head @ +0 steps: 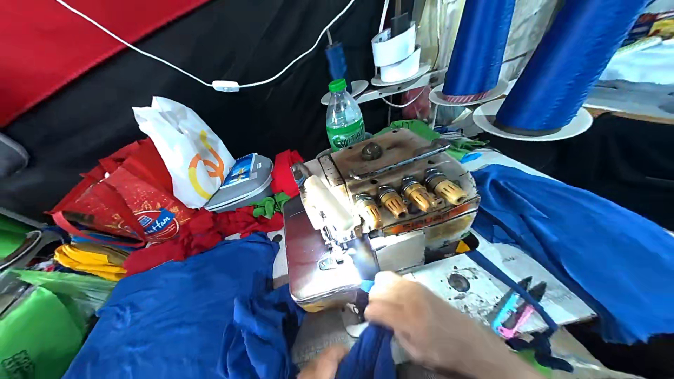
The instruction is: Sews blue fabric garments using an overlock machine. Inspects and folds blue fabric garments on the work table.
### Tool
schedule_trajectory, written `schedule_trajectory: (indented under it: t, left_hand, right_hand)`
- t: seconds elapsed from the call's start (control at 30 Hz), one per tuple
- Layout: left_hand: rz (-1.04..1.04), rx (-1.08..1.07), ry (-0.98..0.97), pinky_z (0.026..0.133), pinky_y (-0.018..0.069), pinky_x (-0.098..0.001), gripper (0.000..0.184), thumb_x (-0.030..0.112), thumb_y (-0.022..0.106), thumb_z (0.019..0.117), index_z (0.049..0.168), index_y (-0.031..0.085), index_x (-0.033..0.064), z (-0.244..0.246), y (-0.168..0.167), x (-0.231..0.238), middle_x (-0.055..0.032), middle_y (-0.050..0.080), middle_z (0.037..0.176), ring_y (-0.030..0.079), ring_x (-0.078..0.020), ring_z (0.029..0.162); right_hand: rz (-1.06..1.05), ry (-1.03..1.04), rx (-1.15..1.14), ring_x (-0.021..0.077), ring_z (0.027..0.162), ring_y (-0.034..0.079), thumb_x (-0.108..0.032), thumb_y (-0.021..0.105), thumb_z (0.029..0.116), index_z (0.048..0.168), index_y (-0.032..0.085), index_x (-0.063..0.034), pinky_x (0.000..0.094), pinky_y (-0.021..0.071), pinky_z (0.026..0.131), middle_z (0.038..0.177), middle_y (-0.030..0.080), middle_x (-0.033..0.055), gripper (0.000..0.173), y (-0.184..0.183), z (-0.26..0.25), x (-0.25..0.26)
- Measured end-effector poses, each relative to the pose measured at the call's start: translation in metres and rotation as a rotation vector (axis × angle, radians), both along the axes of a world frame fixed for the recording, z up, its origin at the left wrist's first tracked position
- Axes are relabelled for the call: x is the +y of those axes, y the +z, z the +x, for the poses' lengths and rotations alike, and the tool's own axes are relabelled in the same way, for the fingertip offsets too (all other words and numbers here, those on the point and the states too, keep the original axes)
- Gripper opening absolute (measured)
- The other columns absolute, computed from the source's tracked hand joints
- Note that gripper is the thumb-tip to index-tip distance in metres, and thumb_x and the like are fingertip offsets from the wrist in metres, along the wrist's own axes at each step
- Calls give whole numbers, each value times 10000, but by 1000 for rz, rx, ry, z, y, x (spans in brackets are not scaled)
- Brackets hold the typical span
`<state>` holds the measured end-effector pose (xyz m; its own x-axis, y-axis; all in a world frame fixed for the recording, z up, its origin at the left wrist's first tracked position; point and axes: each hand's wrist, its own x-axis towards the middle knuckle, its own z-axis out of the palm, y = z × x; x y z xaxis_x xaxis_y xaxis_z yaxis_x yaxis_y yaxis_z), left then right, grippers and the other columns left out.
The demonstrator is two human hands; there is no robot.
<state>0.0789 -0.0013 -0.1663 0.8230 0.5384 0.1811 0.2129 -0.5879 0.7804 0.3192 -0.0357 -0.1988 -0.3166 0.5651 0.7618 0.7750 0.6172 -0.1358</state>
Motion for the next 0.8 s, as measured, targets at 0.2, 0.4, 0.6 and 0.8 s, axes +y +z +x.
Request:
schedule_trajectory:
  t: [0.2, 0.4, 0.6, 0.8]
  left_hand:
    - [-355, -229, 246, 865, 568, -245, 386, 84, 686, 920, 1261, 570, -54, 56, -25, -11, -66, 702, 1053, 676, -40, 943]
    - [-561, -645, 421, 835, 623, -319, 267, 173, 507, 1045, 1257, 595, 38, 18, 44, -10, -29, 737, 1002, 724, -105, 906]
    - [-226, -971, 254, 847, 610, -269, 276, 274, 420, 1101, 1213, 648, 164, -25, 142, -24, 15, 726, 1058, 704, -72, 975]
    - [250, -1073, 400, 932, 569, -277, 184, 132, 465, 1076, 1205, 596, 141, -85, 185, -40, 39, 696, 1087, 677, -80, 1037]
  right_hand:
    - [-65, -151, 267, 108, 941, 662, -99, 508, 937, 1054, 730, -125, 271, 557, 832, 954, 701, 0, 252, -3, 28, -12]
    - [-211, 44, 963, 98, 1125, 648, -518, 653, 951, 1387, 516, -116, 312, 558, 958, 1196, 678, -4, 608, -12, -42, -36]
    - [-366, 302, 721, 153, 1225, 591, -444, 794, 853, 1407, 518, 1, 347, 505, 1036, 1313, 621, 145, 762, 14, -117, -29]
    - [-507, 295, 583, 92, 900, 687, -228, 587, 1006, 1118, 707, -14, 301, 572, 824, 975, 724, 78, 270, 41, -121, -41]
